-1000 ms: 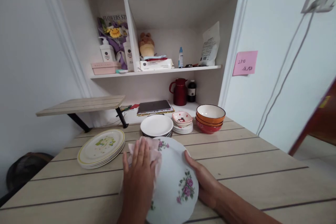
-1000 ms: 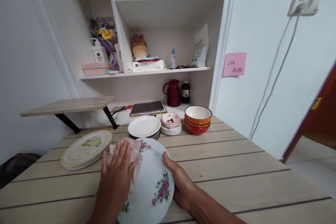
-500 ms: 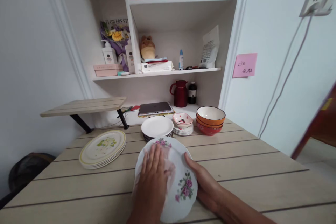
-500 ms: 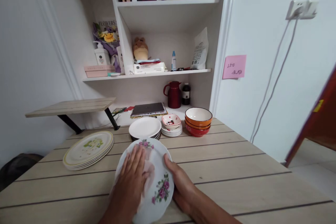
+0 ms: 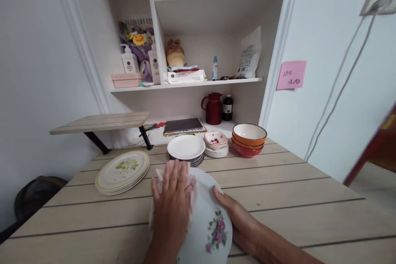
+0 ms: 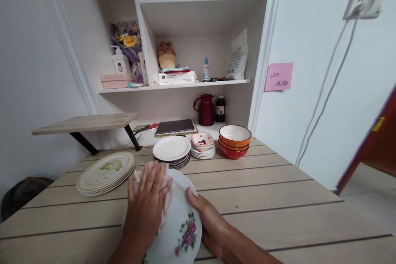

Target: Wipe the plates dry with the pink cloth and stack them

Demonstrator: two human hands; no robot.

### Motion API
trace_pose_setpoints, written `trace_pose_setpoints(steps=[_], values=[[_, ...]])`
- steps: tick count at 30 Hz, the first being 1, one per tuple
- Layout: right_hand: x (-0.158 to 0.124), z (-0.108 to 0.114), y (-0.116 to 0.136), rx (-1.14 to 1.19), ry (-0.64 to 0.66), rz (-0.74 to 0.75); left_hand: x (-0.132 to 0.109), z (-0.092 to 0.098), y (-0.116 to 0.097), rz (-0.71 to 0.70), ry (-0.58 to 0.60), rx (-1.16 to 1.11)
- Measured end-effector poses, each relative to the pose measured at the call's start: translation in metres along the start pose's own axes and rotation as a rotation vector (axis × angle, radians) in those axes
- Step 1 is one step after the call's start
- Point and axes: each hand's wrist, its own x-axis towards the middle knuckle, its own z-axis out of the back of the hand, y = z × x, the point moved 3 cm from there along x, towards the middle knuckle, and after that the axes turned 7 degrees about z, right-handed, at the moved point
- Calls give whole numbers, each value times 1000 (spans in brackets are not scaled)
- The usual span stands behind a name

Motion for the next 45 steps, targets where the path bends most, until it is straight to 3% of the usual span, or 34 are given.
trace_pose_setpoints(steps=[4,9,13,17,19,26,29,33,36,40,45], values=[[4,5,5,73,-75,3,-3,-4,7,44,-27,45],[10,18,16,119,-192,112,-16,-13,-7,-121,5,18],[12,21,15,97,-184,108,-20,-12,-17,-178,32,-32],[12,22,17,133,-211,118,-13,0,-12,-71,-80,-33],[12,24,21,160,-245,159,-10,5,-10,-90,-143,-20],[7,27,34,182,-320,225,-14,-6,-15,-155,-132,-56],[5,22,32,178,-296,198,-19,-15,-16,-133,-141,-94],[5,15,20,136,-199,143,-23,-31,-12,-98,-30,-183],[7,10,7,140,-104,87,-23,-31,-15,-86,-19,-234],[8,6,0,155,-93,39,-25,-14,-37,-309,27,-276],[4,9,21,202,-182,35,-30,-1,-57,-549,86,-261]])
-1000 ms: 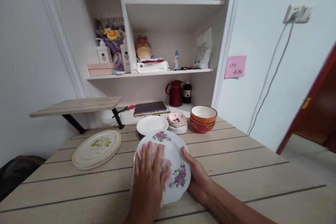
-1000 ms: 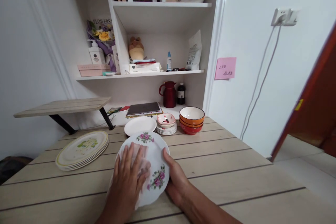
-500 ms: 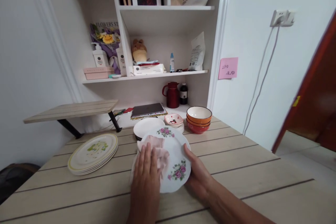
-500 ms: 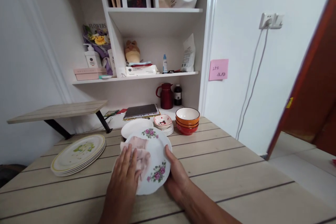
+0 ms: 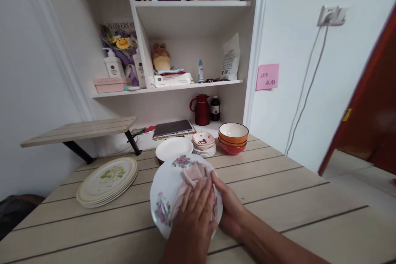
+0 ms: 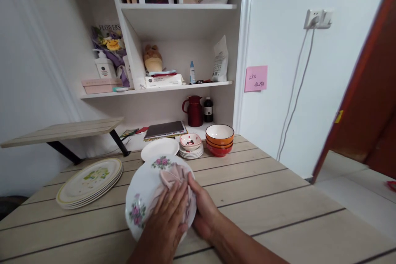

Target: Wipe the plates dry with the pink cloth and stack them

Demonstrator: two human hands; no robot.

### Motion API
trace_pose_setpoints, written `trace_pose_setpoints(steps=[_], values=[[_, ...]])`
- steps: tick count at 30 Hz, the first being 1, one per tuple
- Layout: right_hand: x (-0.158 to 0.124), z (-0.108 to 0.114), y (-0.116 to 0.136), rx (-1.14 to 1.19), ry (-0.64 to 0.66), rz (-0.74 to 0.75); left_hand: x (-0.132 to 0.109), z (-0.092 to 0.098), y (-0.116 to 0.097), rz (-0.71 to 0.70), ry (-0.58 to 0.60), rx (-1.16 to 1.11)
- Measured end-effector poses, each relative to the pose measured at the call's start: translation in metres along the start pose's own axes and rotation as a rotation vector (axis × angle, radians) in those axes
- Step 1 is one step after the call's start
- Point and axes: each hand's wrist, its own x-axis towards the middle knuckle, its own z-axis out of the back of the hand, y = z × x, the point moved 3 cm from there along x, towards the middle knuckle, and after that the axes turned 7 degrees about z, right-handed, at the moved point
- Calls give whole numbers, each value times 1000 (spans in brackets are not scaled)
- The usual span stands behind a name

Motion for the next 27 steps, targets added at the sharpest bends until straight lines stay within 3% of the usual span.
trace_pose_setpoints(steps=[3,6,8,12,16,18,21,24,27], values=[[0,3,24,42,-10,77,0,-1,-2,-73,6,31],[0,8,45,70,-38,291,0,1,4,23,-43,53],[0,12,47,53,-94,339,-2,2,13,112,-82,56],[-2,11,25,-31,-126,188,-11,-1,39,309,-125,61],[-3,4,-8,-79,12,-23,-22,-4,58,434,-144,82],[-3,2,-19,-97,48,-66,-22,-3,55,407,-123,59],[-2,2,-23,-101,41,-70,-15,-2,37,238,-6,-33],[0,3,-16,-62,46,-61,-8,0,20,67,92,-100],[3,6,-2,-12,28,-24,-5,1,14,-28,115,-85]])
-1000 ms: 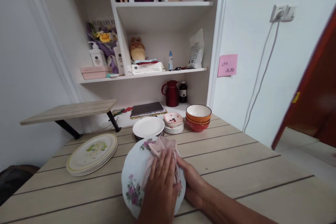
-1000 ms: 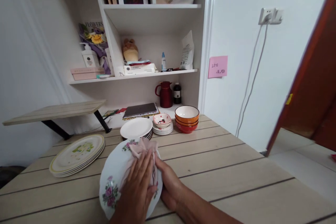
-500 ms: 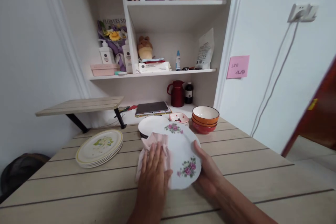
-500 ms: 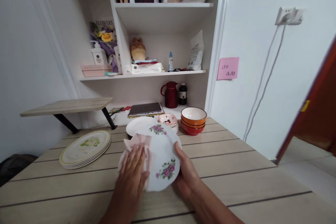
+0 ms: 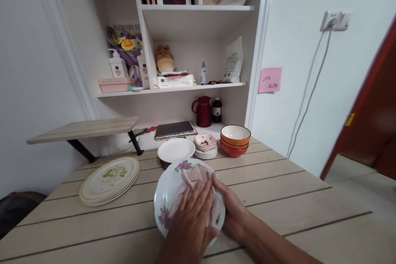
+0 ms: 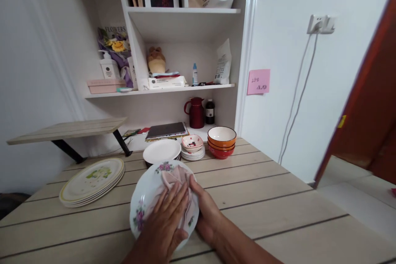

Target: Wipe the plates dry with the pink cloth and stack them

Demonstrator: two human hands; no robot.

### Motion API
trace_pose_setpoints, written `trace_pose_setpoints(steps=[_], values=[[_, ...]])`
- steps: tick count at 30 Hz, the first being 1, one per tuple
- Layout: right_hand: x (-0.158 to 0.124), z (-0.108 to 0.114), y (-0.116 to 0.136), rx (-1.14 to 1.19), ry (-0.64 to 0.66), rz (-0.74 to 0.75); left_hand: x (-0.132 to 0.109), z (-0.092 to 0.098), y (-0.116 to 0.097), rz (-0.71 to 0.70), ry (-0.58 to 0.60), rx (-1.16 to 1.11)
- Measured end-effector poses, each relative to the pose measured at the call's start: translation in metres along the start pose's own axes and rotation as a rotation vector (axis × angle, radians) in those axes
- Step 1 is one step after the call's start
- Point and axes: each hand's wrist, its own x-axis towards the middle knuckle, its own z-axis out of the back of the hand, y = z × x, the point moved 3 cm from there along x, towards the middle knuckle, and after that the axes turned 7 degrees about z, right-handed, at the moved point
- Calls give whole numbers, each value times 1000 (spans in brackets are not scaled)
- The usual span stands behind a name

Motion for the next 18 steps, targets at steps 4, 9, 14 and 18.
trace_pose_setpoints(steps=[4,9,14,18], values=[[3,6,20,36,-86,153,-2,-1,7,67,-63,51],[1,10,19,0,-113,184,-12,-5,33,337,-228,177],[-4,1,-6,-84,23,6,-18,-6,42,397,-273,207],[-7,-4,-15,-120,47,-42,-10,0,24,258,-147,110]])
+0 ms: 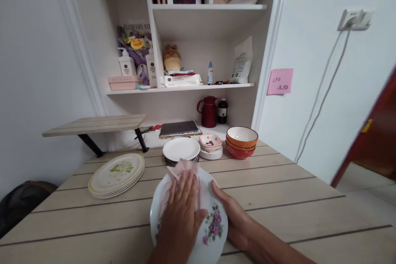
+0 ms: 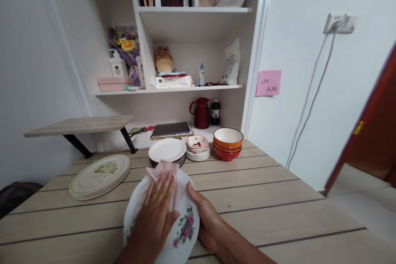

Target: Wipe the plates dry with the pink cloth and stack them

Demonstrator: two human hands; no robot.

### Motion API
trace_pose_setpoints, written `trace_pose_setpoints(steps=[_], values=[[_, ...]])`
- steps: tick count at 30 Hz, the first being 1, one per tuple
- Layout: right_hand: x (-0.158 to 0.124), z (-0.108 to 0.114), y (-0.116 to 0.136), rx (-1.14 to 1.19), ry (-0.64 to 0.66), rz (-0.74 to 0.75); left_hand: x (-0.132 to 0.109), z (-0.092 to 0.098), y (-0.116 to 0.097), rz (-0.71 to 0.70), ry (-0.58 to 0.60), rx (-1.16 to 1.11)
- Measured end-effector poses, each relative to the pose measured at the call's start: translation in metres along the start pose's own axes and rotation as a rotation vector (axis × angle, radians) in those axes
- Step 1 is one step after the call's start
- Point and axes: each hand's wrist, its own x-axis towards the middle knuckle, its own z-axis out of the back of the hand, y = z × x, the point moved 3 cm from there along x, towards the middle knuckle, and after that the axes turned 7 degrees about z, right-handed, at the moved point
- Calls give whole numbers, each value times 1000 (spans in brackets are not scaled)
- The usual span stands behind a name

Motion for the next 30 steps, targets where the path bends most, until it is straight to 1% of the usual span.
trace_pose_setpoints(steps=[2,4,6,8,10,12,14,16,18,20,21,23,26,28,30], values=[[1,0,2,29,0,7,2,2,-13,-116,88,-57],[3,2,7,72,-18,21,3,3,-24,-219,147,-117],[5,7,17,106,-49,51,3,3,-29,-276,178,-169],[6,14,30,116,-104,131,4,1,-29,-278,192,-201],[6,20,43,99,-184,231,4,-1,-24,-213,158,-202],[4,25,51,69,-275,304,4,-3,-14,-102,85,-175],[2,25,50,45,-305,302,3,-5,-2,11,11,-132],[2,21,42,37,-254,240,0,-7,10,89,-23,-94],[1,14,29,36,-167,155,-2,-9,19,146,-28,-71],[1,9,16,17,-92,71,-3,-8,24,181,-24,-60],[0,6,10,-1,-64,36,-3,-6,22,178,-22,-61],[-1,2,2,-26,-12,-12,-2,-2,13,105,11,-83],[-1,-1,1,0,28,-22,1,3,-12,-95,122,-164],[-1,0,7,26,9,-1,2,4,-25,-182,170,-209],[1,4,15,42,-36,18,1,3,-32,-244,196,-232]])
